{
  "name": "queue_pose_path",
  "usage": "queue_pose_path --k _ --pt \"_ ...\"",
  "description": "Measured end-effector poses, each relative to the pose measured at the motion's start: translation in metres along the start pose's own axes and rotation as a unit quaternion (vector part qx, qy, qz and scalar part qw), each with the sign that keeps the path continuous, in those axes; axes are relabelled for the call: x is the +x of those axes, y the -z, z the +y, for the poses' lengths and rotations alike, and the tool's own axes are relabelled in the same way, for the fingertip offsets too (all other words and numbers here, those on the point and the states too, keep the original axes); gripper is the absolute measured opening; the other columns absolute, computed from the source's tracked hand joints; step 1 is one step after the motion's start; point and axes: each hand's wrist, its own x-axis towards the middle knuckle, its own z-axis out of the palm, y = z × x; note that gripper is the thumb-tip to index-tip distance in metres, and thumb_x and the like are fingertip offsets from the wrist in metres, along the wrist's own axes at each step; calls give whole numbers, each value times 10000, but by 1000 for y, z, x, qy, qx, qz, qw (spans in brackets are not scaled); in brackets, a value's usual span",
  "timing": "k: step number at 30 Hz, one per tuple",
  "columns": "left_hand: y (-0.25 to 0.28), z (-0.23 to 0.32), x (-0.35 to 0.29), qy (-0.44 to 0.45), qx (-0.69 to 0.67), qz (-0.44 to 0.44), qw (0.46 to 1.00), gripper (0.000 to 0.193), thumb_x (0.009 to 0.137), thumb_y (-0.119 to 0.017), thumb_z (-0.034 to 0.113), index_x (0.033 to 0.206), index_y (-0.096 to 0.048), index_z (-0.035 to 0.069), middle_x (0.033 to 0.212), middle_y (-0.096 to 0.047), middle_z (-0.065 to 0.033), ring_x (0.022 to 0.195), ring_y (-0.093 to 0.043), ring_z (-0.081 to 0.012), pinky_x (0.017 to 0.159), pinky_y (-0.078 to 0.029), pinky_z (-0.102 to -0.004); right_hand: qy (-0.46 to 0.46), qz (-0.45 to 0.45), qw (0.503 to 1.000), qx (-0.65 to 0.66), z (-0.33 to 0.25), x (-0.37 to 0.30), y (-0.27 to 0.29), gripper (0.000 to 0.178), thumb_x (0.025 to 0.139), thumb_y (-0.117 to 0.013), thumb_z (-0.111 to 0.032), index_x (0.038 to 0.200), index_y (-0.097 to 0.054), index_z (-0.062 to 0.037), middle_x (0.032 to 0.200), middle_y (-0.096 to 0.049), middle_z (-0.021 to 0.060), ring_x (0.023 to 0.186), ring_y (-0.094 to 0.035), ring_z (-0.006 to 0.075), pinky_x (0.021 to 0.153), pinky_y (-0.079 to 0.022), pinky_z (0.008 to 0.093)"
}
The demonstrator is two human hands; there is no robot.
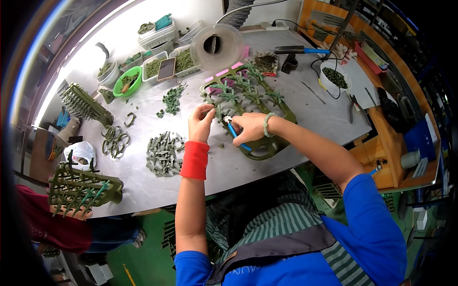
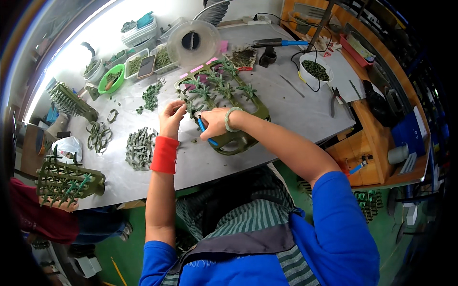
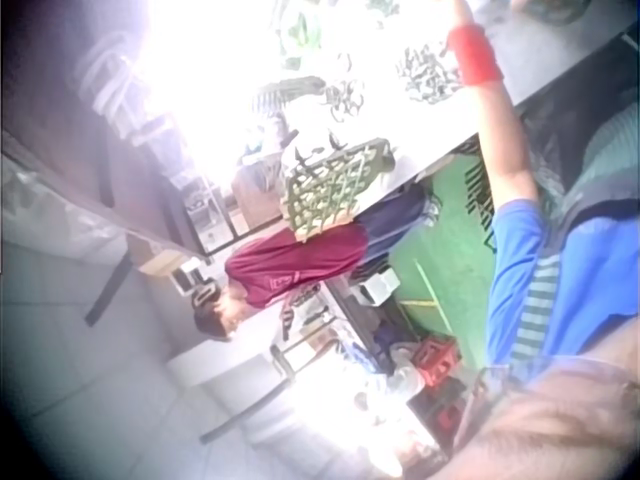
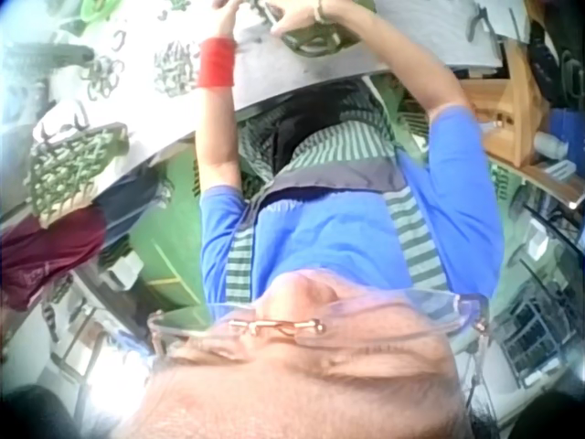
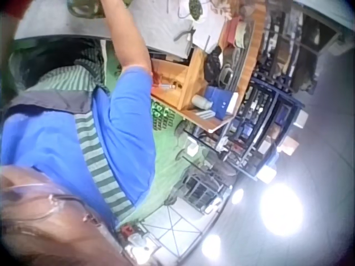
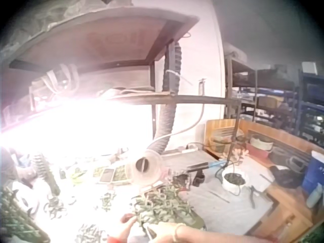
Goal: The person organizes green plastic frames on a table and then uses pliers and a heat tool to remove small plastic components from the frames.
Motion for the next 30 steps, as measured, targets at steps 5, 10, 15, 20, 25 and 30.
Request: queue_pose_path --k 5,10,15,20,25,30 --pt "-2 2 0 23 -25 -2 999 208 911 -676 142 1098 -667 52 960 -680 -23 828 -616 -88 737 -468 -221 9 -17 1000 2 8 4 -2 422 762 -649 -343 995 -585 2 912 -658 188 882 -636 317 779 -487 395" --pt "14 0 -3 40 -78 -15 996 194 918 -670 110 1101 -663 46 956 -670 -21 844 -619 -96 764 -491 -233 -7 37 998 -54 -10 -8 -13 394 768 -626 -299 1043 -601 -19 1096 -587 227 1020 -589 368 864 -475 436" --pt "32 16 -5 63 -155 13 986 218 910 -683 94 1118 -657 36 1014 -662 -42 879 -617 -102 784 -500 -229 -25 95 994 -56 -4 -39 -8 449 742 -662 -365 1098 -620 -95 1129 -525 203 1110 -502 395 918 -457 437" --pt "110 -2 2 85 160 92 979 293 836 -720 102 1117 -660 40 953 -682 -49 797 -596 -115 697 -474 -248 18 61 996 55 -1 -32 -14 602 735 -714 -416 1212 -535 -95 1096 -521 172 1015 -557 295 885 -454 368" --pt "89 -8 -16 -17 469 164 868 298 794 -727 160 1084 -655 150 997 -622 -120 960 -565 -304 889 -455 -434 -12 138 986 88 -5 -14 -24 833 713 -731 -442 1289 -397 60 1115 -552 230 1037 -573 313 904 -470 392" --pt "42 13 -49 -97 361 43 926 190 890 -665 143 1056 -642 53 955 -645 -125 796 -640 -227 721 -507 -373 -52 193 979 37 -14 9 -22 630 669 -715 -477 884 -581 100 976 -629 324 934 -641 395 839 -517 424"
